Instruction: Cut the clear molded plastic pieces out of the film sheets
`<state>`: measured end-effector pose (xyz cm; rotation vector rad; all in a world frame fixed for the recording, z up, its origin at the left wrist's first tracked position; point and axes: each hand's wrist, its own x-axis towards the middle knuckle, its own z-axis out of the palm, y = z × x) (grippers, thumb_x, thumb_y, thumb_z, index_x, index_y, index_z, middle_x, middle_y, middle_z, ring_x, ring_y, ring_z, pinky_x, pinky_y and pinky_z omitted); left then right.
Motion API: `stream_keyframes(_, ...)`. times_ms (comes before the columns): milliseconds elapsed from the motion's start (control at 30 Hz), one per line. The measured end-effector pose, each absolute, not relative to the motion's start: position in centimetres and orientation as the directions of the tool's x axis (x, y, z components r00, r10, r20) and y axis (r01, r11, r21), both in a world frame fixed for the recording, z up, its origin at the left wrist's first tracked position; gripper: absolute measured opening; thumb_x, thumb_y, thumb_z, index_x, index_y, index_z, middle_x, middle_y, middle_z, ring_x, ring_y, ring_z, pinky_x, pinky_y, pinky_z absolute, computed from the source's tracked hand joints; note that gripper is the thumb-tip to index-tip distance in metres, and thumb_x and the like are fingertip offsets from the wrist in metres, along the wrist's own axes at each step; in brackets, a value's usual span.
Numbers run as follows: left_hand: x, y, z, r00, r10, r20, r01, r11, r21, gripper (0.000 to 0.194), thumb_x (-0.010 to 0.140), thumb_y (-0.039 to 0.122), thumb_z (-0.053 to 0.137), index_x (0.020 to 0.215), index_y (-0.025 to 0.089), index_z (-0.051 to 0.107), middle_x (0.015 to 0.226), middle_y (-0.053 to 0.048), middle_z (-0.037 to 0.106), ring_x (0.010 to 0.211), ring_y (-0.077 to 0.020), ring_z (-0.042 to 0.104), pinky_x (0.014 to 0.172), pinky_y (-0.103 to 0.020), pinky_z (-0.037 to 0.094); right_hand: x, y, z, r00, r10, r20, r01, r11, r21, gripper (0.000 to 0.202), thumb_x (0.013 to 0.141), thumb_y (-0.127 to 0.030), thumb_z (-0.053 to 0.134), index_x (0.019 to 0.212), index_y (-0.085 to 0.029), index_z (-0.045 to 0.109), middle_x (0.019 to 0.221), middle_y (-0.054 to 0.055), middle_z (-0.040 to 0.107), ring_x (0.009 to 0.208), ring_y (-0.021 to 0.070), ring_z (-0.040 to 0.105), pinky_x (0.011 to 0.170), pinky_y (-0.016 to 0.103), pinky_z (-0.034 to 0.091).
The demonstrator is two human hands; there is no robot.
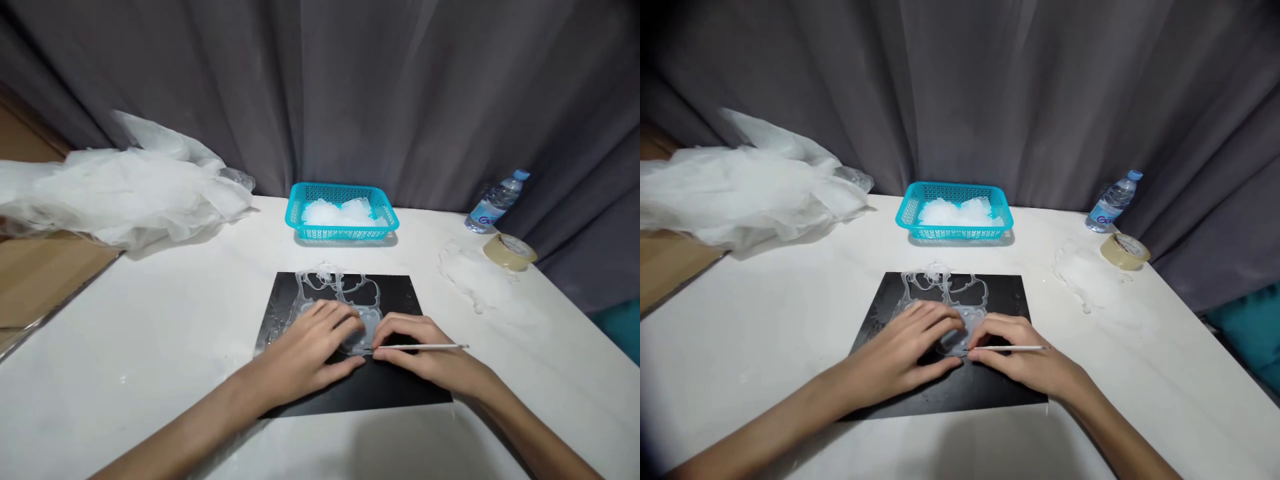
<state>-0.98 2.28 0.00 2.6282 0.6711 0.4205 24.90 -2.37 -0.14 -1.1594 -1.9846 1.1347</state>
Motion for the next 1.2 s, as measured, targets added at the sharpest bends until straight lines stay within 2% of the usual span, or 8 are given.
stream_keyframes(133,-0.6,1.6,-1.2,0.789,0.607,0.094,0.433,-0.658,0.617,0.021,0.109,0.038,0.054,0.125,0.024,0.057,0.127,-0.007,0.064,0.120,-0.0246,0.059,0.103,-0.037,0.044,24.8,-2.7,-0.3,-0.493,0.867,0.076,0.396,0.301,-0.868,0.004,0.099,-0.023,0.072,0.095,-0.023,0.072,0.101,0.000,0.073,0.096,0.0157,0.069,0.089,0.026,0.050)
stream_keyframes(233,-0.8,1.9,-1.4,0.769,0.635,0.072,0.432,-0.600,0.673,0.019,0.108,0.035,0.058,0.125,0.026,0.058,0.126,-0.004,0.064,0.121,-0.0236,0.058,0.103,-0.036,0.044,24.7,-2.7,-0.6,-0.504,0.857,0.103,0.391,0.333,-0.858,0.004,0.100,-0.023,0.072,0.096,-0.023,0.072,0.102,0.001,0.073,0.098,0.0164,0.069,0.091,0.027,0.050)
stream_keyframes(567,-0.8,2.3,-0.6,0.811,0.585,0.031,0.420,-0.618,0.664,0.027,0.107,0.034,0.059,0.133,0.026,0.054,0.132,-0.006,0.060,0.124,-0.0248,0.055,0.106,-0.037,0.043,24.5,-3.0,-1.3,-0.559,0.810,0.179,0.375,0.439,-0.816,0.005,0.106,-0.026,0.063,0.105,-0.024,0.068,0.108,0.002,0.070,0.105,0.0168,0.066,0.096,0.029,0.050)
stream_keyframes(867,-0.9,2.4,-1.4,0.822,0.565,0.070,0.406,-0.667,0.625,0.031,0.108,0.037,0.057,0.136,0.026,0.051,0.135,-0.007,0.058,0.127,-0.0256,0.054,0.108,-0.039,0.044,25.2,-3.9,-1.0,-0.638,0.730,0.245,0.450,0.611,-0.651,0.011,0.110,-0.018,0.052,0.109,-0.020,0.063,0.106,0.007,0.067,0.099,0.0176,0.062,0.089,0.030,0.053)
stream_keyframes(933,-0.9,2.4,-1.5,0.824,0.562,0.073,0.403,-0.671,0.622,0.031,0.108,0.037,0.057,0.136,0.027,0.051,0.135,-0.007,0.059,0.127,-0.0257,0.054,0.109,-0.040,0.044,25.2,-4.0,-1.5,-0.639,0.712,0.292,0.466,0.660,-0.589,0.012,0.109,-0.016,0.052,0.107,-0.020,0.063,0.104,0.007,0.067,0.095,0.0174,0.061,0.084,0.029,0.053)
stream_keyframes(1033,-0.9,2.3,-1.3,0.825,0.561,0.068,0.408,-0.675,0.614,0.031,0.108,0.035,0.058,0.137,0.027,0.051,0.136,-0.007,0.058,0.129,-0.0262,0.054,0.110,-0.041,0.045,25.0,-3.9,-2.5,-0.675,0.659,0.331,0.526,0.745,-0.409,0.015,0.109,-0.014,0.050,0.110,-0.019,0.064,0.105,0.008,0.069,0.093,0.0183,0.063,0.077,0.029,0.053)
stream_keyframes(1133,-1.0,2.1,-1.0,0.811,0.580,0.079,0.424,-0.674,0.605,0.039,0.108,0.034,0.057,0.145,0.028,0.045,0.144,-0.009,0.053,0.138,-0.0276,0.049,0.114,-0.044,0.045,24.8,-4.0,-2.7,-0.722,0.619,0.309,0.582,0.785,-0.212,0.024,0.109,-0.011,0.047,0.125,-0.016,0.064,0.121,0.014,0.070,0.107,0.0232,0.067,0.081,0.032,0.057)
stream_keyframes(1200,-1.1,1.9,-1.1,0.775,0.624,0.105,0.453,-0.663,0.596,0.053,0.107,0.037,0.058,0.154,0.029,0.036,0.154,-0.012,0.044,0.146,-0.0304,0.043,0.119,-0.049,0.042,24.5,-4.2,-2.3,-0.750,0.579,0.319,0.580,0.808,-0.105,0.031,0.109,-0.010,0.045,0.135,-0.011,0.061,0.128,0.018,0.071,0.114,0.0267,0.068,0.083,0.035,0.060)
